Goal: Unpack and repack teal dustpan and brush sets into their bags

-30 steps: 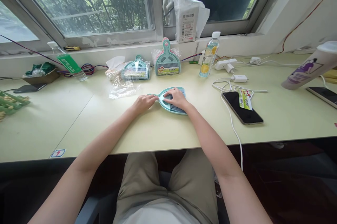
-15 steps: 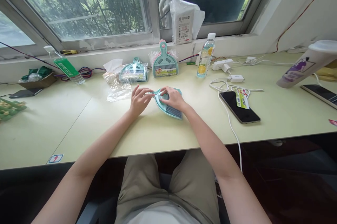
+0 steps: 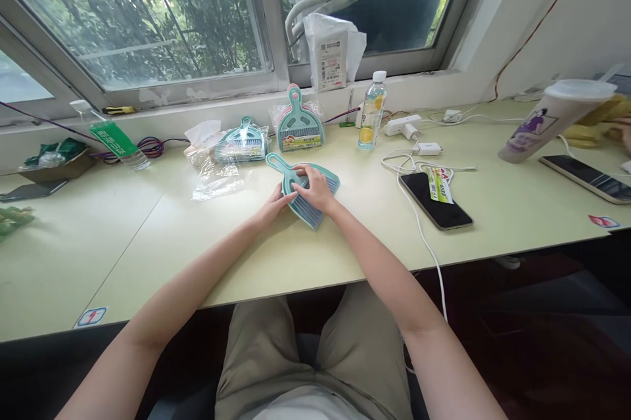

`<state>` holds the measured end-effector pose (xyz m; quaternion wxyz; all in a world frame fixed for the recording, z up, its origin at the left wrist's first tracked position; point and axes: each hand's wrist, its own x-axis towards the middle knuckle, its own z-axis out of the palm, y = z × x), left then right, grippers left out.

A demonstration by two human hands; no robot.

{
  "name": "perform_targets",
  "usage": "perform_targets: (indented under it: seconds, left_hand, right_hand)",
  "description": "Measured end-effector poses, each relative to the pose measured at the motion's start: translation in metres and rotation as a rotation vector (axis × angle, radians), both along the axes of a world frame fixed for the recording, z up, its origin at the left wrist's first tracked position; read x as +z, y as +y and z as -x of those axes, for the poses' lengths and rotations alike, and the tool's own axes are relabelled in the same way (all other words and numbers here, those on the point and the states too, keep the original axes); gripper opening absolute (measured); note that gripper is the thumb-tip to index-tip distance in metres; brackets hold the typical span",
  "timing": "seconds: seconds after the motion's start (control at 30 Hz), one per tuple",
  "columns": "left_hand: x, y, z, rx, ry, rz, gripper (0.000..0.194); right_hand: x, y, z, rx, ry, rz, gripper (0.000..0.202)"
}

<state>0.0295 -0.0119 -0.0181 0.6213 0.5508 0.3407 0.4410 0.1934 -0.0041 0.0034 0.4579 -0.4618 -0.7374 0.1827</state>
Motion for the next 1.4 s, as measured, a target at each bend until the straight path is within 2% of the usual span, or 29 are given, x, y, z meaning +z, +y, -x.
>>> perform_targets:
  seconds: [0.07, 0.1, 0.13, 0.2, 0.3, 0.4, 0.5, 0.57, 0.63, 0.73, 0.8, 0.87, 0.97, 1.07, 1.17, 1.4]
  left_hand:
    - [0.001, 0.001, 0.005, 0.059, -0.005, 0.064, 0.050]
    - [0.003, 0.003, 0.010, 0.088, -0.008, 0.089, 0.050]
    - [0.006, 0.005, 0.015, 0.117, -0.014, 0.106, 0.049]
    - [0.011, 0.011, 0.025, 0.163, -0.037, 0.116, 0.047]
    - [0.018, 0.018, 0.035, 0.222, -0.064, 0.133, 0.046]
    - [0.020, 0.021, 0.039, 0.253, -0.085, 0.151, 0.050]
    - [0.018, 0.021, 0.039, 0.250, -0.089, 0.147, 0.048]
    - [0.017, 0.022, 0.038, 0.235, -0.081, 0.139, 0.047]
    - [0.017, 0.022, 0.038, 0.223, -0.071, 0.135, 0.047]
    - [0.016, 0.023, 0.038, 0.219, -0.060, 0.145, 0.045]
    - [0.016, 0.023, 0.039, 0.217, -0.050, 0.154, 0.044]
    - [0.016, 0.024, 0.039, 0.214, -0.044, 0.157, 0.044]
    - [0.016, 0.023, 0.039, 0.217, -0.044, 0.158, 0.044]
    - [0.017, 0.022, 0.040, 0.226, -0.046, 0.157, 0.042]
    - [0.017, 0.022, 0.040, 0.226, -0.055, 0.161, 0.040]
    - [0.013, 0.026, 0.041, 0.211, -0.066, 0.165, 0.040]
  right_hand:
    - [-0.001, 0.004, -0.002, -0.002, -0.011, -0.029, 0.029]
    - [0.000, 0.007, -0.005, -0.060, -0.017, -0.053, 0.030]
    - [0.001, 0.011, -0.010, -0.158, -0.028, -0.075, 0.032]
    - [0.004, 0.018, -0.028, -0.468, -0.066, -0.104, 0.040]
    - [0.006, 0.026, -0.071, -0.892, -0.163, -0.050, 0.048]
    - [0.002, 0.025, -0.121, -1.163, -0.212, 0.074, 0.053]
    - [-0.006, 0.019, -0.159, -1.345, -0.211, 0.285, 0.061]
    - [-0.010, 0.016, -0.172, -1.347, -0.216, 0.462, 0.058]
    - [-0.012, 0.017, -0.172, -1.241, -0.270, 0.540, 0.051]
    - [-0.012, 0.021, -0.157, -1.041, -0.378, 0.490, 0.046]
    - [-0.012, 0.024, -0.145, -0.969, -0.421, 0.425, 0.045]
    - [-0.013, 0.024, -0.138, -0.977, -0.443, 0.332, 0.042]
    - [-0.014, 0.022, -0.143, -1.134, -0.446, 0.220, 0.043]
    - [-0.016, 0.020, -0.156, -1.270, -0.375, 0.388, 0.054]
    - [-0.018, 0.021, -0.162, -1.239, -0.343, 0.551, 0.051]
    - [-0.017, 0.023, -0.156, -1.097, -0.430, 0.439, 0.041]
